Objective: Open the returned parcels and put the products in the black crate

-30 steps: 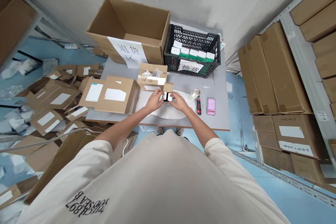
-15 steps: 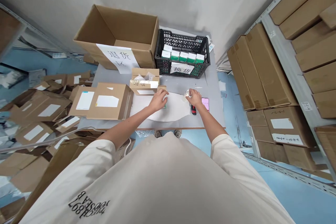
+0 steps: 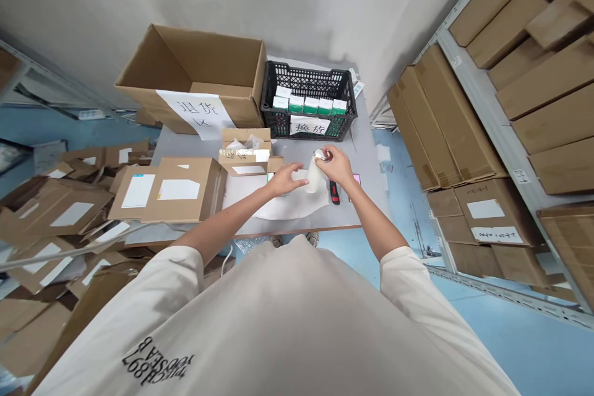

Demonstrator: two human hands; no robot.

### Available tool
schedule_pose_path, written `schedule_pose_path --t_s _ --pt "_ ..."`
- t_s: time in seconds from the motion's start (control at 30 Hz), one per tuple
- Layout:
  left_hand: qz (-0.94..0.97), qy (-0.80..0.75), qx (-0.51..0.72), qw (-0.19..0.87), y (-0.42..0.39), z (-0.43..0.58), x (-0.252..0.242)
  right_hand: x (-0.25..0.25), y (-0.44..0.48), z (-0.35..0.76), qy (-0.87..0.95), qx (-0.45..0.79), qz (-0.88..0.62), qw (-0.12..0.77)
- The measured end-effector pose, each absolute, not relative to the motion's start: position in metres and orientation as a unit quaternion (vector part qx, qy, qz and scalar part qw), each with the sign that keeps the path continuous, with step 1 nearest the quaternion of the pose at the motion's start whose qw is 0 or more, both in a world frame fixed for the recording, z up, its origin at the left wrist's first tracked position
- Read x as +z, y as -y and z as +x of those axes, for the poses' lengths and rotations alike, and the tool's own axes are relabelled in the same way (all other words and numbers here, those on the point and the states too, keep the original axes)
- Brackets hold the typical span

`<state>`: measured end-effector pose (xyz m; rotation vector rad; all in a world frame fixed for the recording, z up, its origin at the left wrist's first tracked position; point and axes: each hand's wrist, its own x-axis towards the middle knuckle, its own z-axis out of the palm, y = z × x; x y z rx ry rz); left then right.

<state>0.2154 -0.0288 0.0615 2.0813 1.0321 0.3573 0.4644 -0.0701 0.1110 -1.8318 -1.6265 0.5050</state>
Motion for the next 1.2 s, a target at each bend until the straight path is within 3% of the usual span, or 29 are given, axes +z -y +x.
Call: schedule_pose_path --t_s 0.27,0.4,0.5,0.7,1.07,1.2 --pt "0.746 -0.419 0.219 0.47 0.024 0.221 0.075 0.113 0.055 0.448 0.543 0.336 -0.621 0.455" --pt "0.71 -0.383 0.252 0.535 0.022 0.216 0.08 0.099 0.067 0.438 0.538 0.458 -0.545 0.452" --pt "0.722 -0.381 0.268 0.512 0.021 0.213 0.081 0.094 0.073 0.431 0.506 0.512 -0.525 0.454" --pt "0.729 -0.417 0.32 0.438 0.018 0.211 0.073 0.095 0.067 0.428 0.465 0.503 -0.533 0.497" --pt "0.739 -0.395 0.301 0.456 0.029 0.211 0.076 0.086 0.069 0.427 0.458 0.421 -0.622 0.475" --pt "0.715 -0.404 0.31 0.48 0.025 0.212 0.072 0.086 0.071 0.424 0.462 0.455 -0.594 0.477"
